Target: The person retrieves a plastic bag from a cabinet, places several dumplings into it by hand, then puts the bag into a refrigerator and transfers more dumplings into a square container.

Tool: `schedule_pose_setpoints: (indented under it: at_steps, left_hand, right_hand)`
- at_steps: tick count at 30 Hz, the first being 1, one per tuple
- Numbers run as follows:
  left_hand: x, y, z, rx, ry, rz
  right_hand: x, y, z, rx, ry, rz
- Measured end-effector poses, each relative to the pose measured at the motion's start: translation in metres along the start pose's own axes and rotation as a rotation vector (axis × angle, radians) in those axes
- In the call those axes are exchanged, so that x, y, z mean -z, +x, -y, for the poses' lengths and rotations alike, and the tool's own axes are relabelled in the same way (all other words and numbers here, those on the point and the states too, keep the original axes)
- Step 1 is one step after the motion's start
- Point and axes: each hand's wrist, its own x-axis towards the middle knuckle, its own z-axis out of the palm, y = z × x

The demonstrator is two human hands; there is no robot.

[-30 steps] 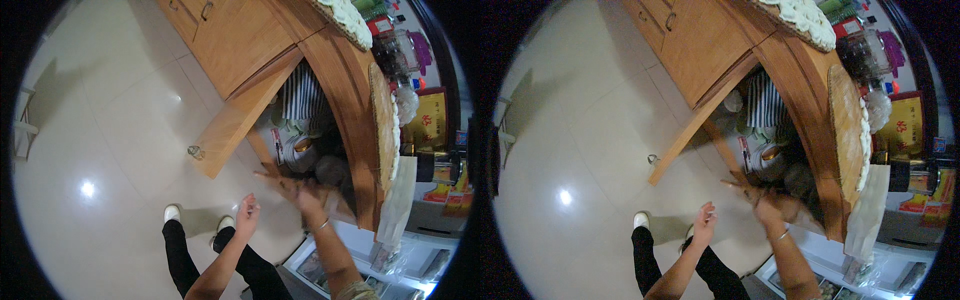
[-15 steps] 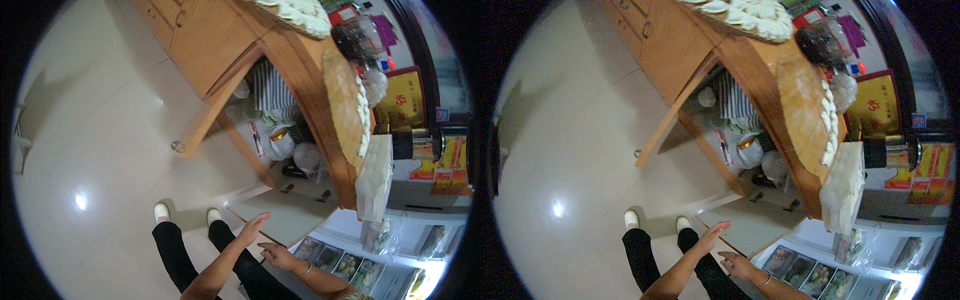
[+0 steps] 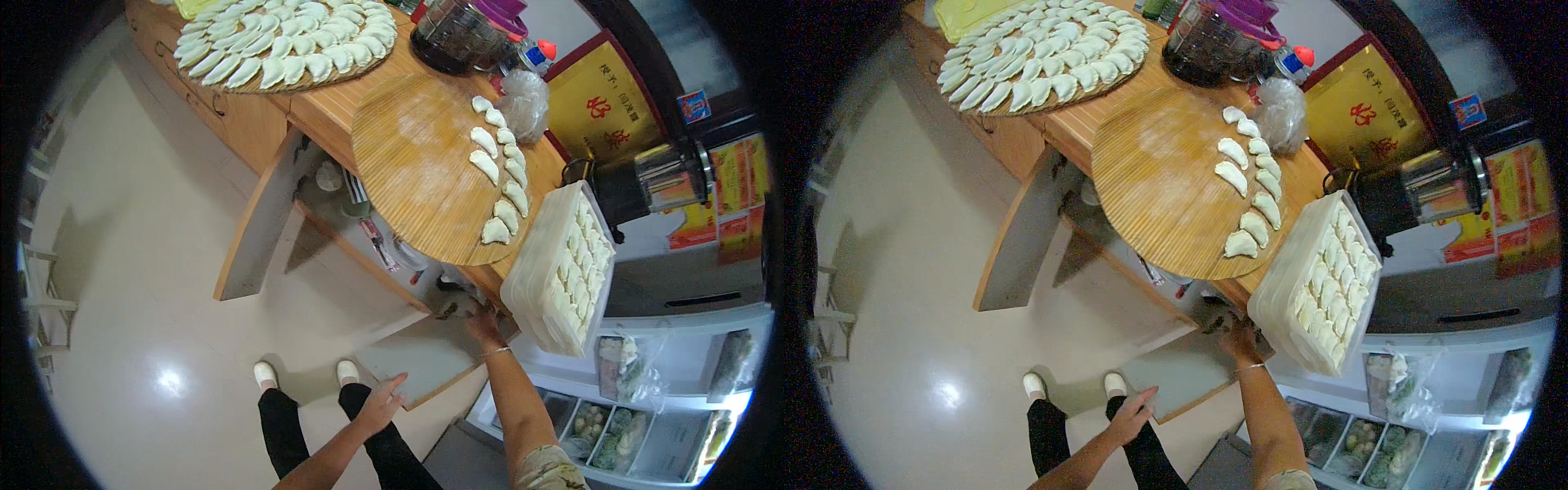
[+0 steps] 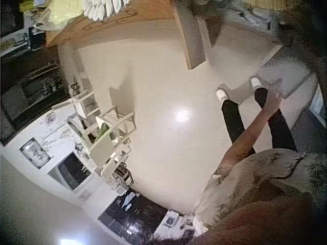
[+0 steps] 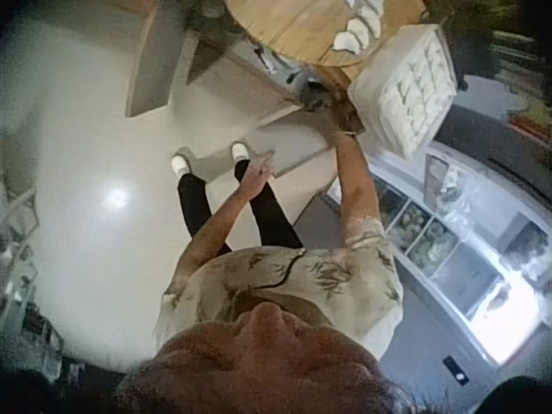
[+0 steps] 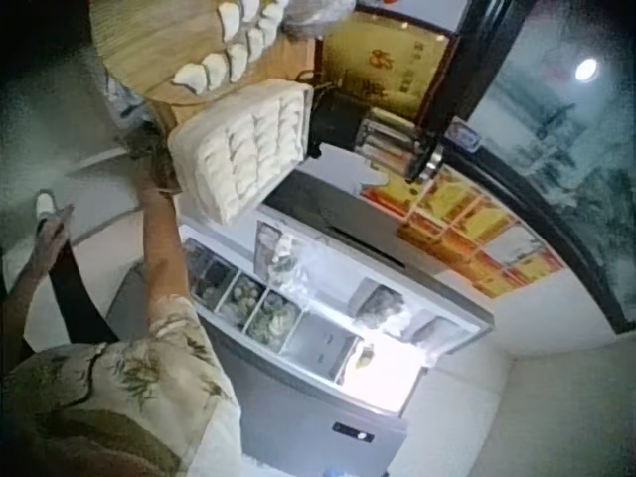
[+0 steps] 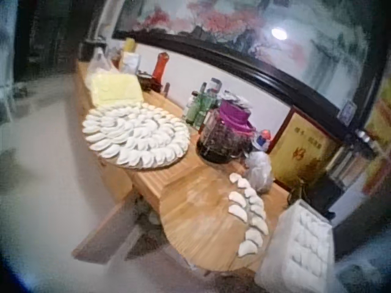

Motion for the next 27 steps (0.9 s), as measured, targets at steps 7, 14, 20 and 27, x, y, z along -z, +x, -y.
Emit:
schedule_pose_setpoints:
  at_steps: [7, 14, 20, 27]
  left_hand:
    - [-0.055, -0.045, 0.032, 0.278, -0.528, -0.326]
    - [-0.042, -0.013, -0.012, 0.256, -0.22, -0.567]
    - [0.028, 0.013, -0.058, 0.301, 0.179, -0.804]
    - [0.089, -0.016, -0.07, 0.488, 0.895, -0.381]
  right_hand:
    - [-0.085, 0.111, -0.015, 0.057, 0.034, 0.126]
    - [-0.013, -0.027, 0.051, 0.551, 0.728, -0.15]
    - [0.077, -0.14, 0.045, 0.479, 1.408, 0.252]
    - [0.156, -0.18, 0.032, 0.501, 1.878, 0.467]
